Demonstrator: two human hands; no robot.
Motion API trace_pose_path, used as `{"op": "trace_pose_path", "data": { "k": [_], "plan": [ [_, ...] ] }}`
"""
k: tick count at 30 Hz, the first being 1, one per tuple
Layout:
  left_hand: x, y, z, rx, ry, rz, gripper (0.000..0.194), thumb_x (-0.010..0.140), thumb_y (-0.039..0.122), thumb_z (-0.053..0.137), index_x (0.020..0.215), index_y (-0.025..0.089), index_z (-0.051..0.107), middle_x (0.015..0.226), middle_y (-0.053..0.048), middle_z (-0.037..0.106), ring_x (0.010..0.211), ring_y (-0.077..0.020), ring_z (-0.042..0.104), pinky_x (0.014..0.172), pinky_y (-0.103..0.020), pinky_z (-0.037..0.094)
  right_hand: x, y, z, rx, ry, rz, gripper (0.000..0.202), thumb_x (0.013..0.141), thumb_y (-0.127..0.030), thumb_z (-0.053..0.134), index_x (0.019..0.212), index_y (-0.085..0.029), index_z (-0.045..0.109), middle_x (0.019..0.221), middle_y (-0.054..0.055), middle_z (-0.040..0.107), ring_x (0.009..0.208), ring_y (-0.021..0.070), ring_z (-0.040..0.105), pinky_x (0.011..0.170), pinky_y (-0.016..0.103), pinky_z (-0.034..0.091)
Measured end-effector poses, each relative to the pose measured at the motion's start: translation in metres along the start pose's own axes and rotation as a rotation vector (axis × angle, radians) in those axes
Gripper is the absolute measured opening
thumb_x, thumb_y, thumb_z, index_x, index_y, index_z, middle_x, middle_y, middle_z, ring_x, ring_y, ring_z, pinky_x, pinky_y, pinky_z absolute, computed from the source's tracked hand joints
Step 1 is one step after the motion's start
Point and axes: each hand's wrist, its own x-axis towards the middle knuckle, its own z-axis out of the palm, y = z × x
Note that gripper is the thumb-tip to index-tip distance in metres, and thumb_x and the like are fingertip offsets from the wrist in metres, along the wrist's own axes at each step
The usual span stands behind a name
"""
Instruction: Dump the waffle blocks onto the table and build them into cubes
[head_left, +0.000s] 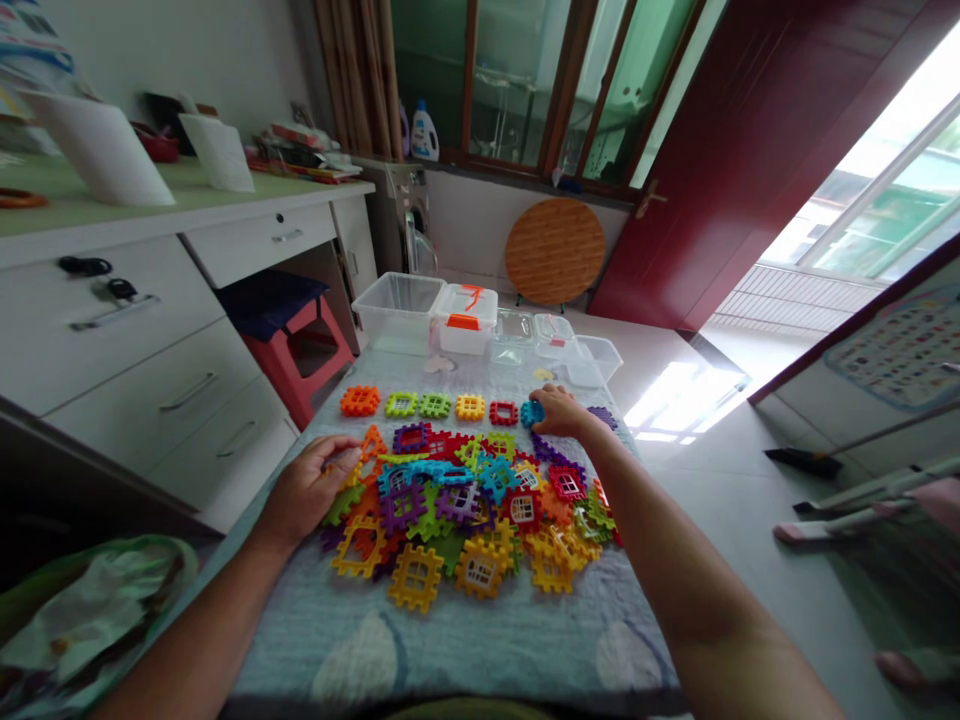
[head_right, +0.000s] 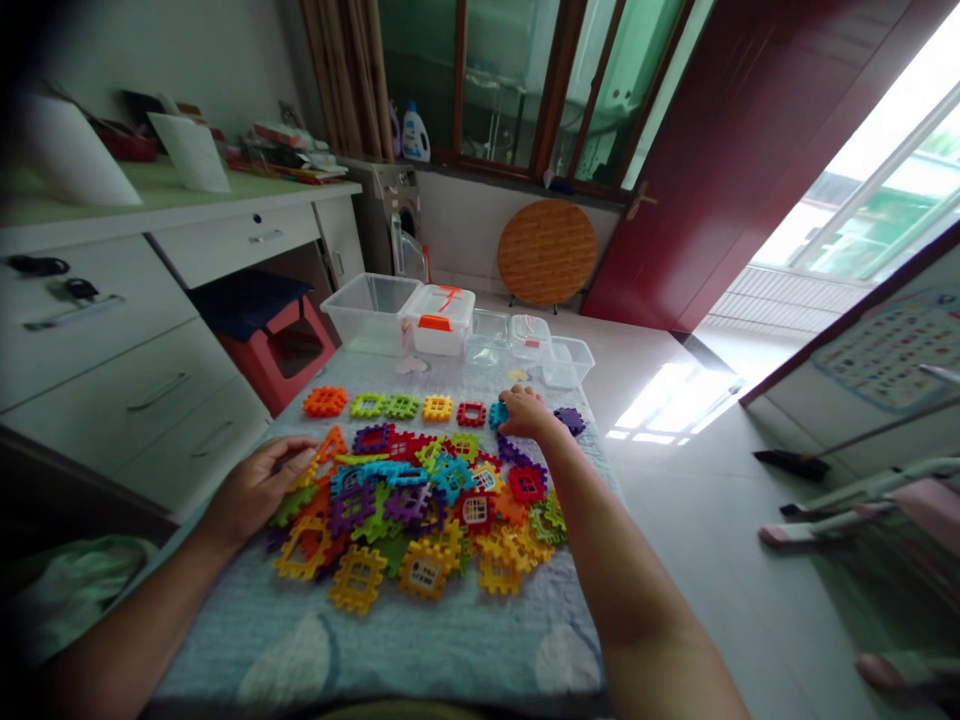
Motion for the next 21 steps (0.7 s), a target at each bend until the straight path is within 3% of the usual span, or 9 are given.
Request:
{"op": "trace_pose_path", "data": {
  "k": [14,18,21],
  "plan": [
    [0.000,-0.006,0.001,0.004,0.010,0.019,0.041,0.083,0.055,0.051,0.098,0.021,0.067,0.103,-0.005,0.069,0.100,-0.0247,0.063,0.095,-0.035,0.047,0.000,-0.002,-0.004,0.025,0.005,-0.002,0.055,0.067,-0.025,0.071,0.121,-0.018,0.059,0.121,0.016,0.059,0.109,0.0328,0.054,0.088,0.039,0.042],
    [0.000,-0.002,0.001,0.014,0.003,0.024,0.040,0.084,0.055,0.050,0.097,0.020,0.067,0.101,-0.005,0.069,0.098,-0.0239,0.064,0.094,-0.035,0.048,-0.022,-0.005,-0.013,0.082,0.105,0.004,0.066,0.073,-0.027,0.067,0.135,-0.015,0.048,0.133,0.018,0.052,0.118,0.0335,0.049,0.095,0.043,0.040],
    [-0.001,0.002,0.001,0.015,0.007,0.028,0.040,0.083,0.055,0.051,0.096,0.020,0.067,0.101,-0.005,0.069,0.097,-0.0235,0.064,0.094,-0.035,0.048,-0.052,-0.018,-0.012,0.247,0.248,-0.113,0.052,0.078,-0.024,0.062,0.129,-0.017,0.052,0.124,0.014,0.059,0.114,0.0280,0.053,0.096,0.040,0.041]
  ]
}}
